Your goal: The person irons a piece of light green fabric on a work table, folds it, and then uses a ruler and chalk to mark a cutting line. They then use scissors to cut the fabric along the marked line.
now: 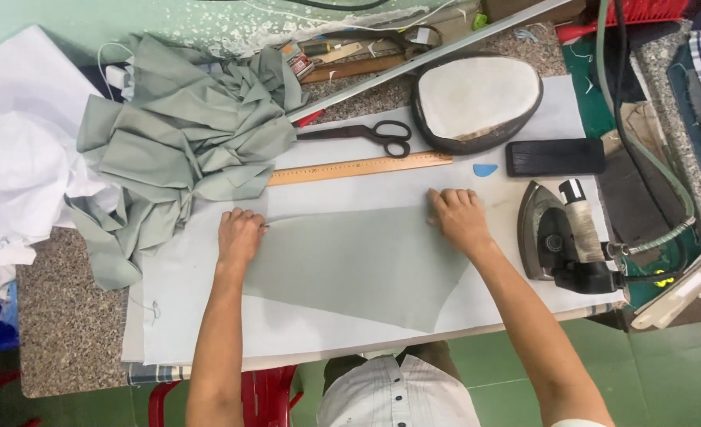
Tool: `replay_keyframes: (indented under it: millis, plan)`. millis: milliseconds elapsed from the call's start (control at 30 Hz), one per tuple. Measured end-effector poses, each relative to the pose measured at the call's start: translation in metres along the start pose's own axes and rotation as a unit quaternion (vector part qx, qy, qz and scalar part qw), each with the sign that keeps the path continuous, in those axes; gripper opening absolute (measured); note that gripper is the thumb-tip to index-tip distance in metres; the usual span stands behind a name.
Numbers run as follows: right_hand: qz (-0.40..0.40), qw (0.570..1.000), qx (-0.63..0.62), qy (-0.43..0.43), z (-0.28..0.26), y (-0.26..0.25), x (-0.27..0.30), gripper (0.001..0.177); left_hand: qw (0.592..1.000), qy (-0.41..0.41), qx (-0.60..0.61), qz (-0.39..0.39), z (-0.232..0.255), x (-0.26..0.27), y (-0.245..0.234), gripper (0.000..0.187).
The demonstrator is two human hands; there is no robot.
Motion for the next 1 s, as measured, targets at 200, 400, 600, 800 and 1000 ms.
replay_keyframes:
  millis: [200,400,600,800,1000]
  plan:
    - [-0.038,0.997,-0.061,0.031,0.015,-0.001,-0.003,0.029,0.995,0.02,-0.011,0.096,-0.008,0.031,-0.033,0.009]
    - [0.239,0.959,-0.152,0.023,0.036,-0.143,0.021,0.021,0.937,0.06,-0.004,0.344,-0.025,0.07,-0.165,0.011]
    - [0.389,0.894,-0.184,-0.121,0.014,-0.278,0.141,0.019,0.876,0.045,-0.095,0.47,-0.017,0.15,-0.227,0.016]
    - [0.317,0.926,-0.122,-0.166,-0.015,-0.161,0.187,0.022,0.894,0.031,-0.076,0.44,0.001,0.176,-0.12,0.007]
    - [0.191,0.944,-0.133,-0.234,-0.031,-0.018,0.224,0.066,0.931,0.052,0.001,0.36,0.035,0.206,-0.045,0.025]
Point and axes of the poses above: each hand's wrist, its own x-axis away from the middle knuckle, its own y-axis out of the palm, z = x × y, the point moved 8 cm from there along -x, towards the middle knuckle, and after that the axes turned 6 degrees about y, right-handed, at the moved point
